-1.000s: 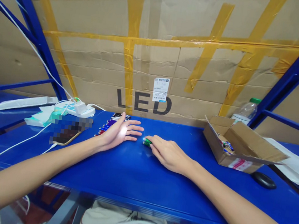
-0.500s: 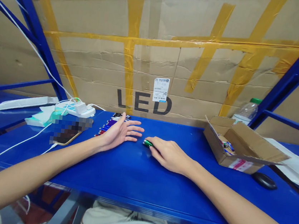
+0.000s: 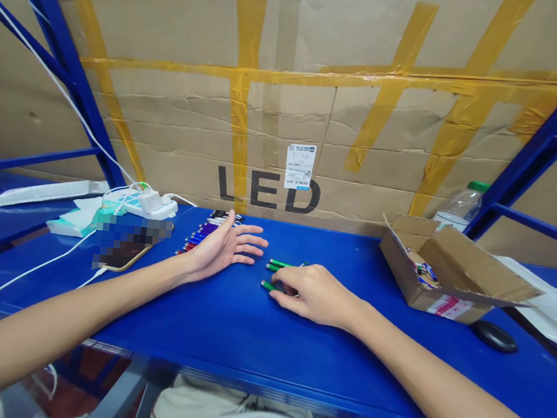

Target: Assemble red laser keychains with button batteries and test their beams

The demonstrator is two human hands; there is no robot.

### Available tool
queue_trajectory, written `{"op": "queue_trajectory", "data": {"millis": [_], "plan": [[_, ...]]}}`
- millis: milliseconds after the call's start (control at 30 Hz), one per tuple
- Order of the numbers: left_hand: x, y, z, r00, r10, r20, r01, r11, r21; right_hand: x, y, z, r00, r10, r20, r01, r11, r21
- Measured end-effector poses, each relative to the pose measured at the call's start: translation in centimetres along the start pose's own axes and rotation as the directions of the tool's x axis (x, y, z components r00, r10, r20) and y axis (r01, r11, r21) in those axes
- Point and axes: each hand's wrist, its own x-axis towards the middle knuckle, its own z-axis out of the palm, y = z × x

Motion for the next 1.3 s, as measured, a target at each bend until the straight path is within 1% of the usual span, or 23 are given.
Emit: {"op": "queue_trajectory", "data": {"millis": [133, 333, 467, 567, 667, 767, 1000, 1167, 1233, 1300], "plan": [[0.0, 0.0, 0.0, 1.0, -0.002, -0.004, 0.002, 1.0, -0.001, 0.0, -0.1, -0.1, 1.0, -0.007, -0.017, 0.008, 1.0, 0.009], [0.1, -0.1, 0.0, 1.0, -0.006, -0.001, 0.006, 1.0, 0.006, 0.2, -0.1, -0.1, 1.0, 0.016, -0.013, -0.017, 0.999, -0.04], [0.1, -0.1, 0.0, 1.0, 0.0, -0.005, 0.0, 1.0, 0.006, 0.2, 0.4, 0.1, 0.993, 0.018, -0.115, -0.032, 0.991, -0.129], [0.2, -0.2, 0.0, 1.0, 0.009, -0.01, -0.009, 1.0, -0.001, 0.3, 1.0, 0.3, 0.985, 0.056, -0.163, -0.086, 0.979, -0.183], [0.2, -0.2, -0.1, 1.0, 0.024, -0.011, -0.024, 1.0, 0.004, 0.3, 1.6, 0.5, 0.983, 0.118, -0.141, -0.143, 0.973, -0.183], [0.2, -0.2, -0.1, 1.0, 0.023, -0.012, -0.023, 1.0, 0.013, 0.2, 1.9, 0.6, 0.982, 0.156, -0.11, -0.172, 0.973, -0.153], [0.2, -0.2, 0.0, 1.0, 0.009, -0.021, -0.009, 1.0, 0.014, 0.2, 1.4, 0.3, 0.986, 0.155, -0.054, -0.162, 0.975, -0.154], [0.3, -0.2, 0.0, 1.0, 0.005, -0.027, -0.005, 0.999, 0.033, 0.4, 1.5, 0.4, 0.987, 0.152, -0.055, -0.159, 0.974, -0.16], [0.4, -0.4, -0.1, 0.999, 0.01, -0.034, -0.007, 0.996, 0.086, 0.3, 1.6, 0.4, 0.987, 0.149, -0.061, -0.157, 0.974, -0.162], [0.5, -0.8, -0.1, 0.998, 0.051, -0.02, -0.045, 0.974, 0.222, 0.3, 1.6, 0.5, 0.987, 0.148, -0.064, -0.157, 0.974, -0.165]]}}
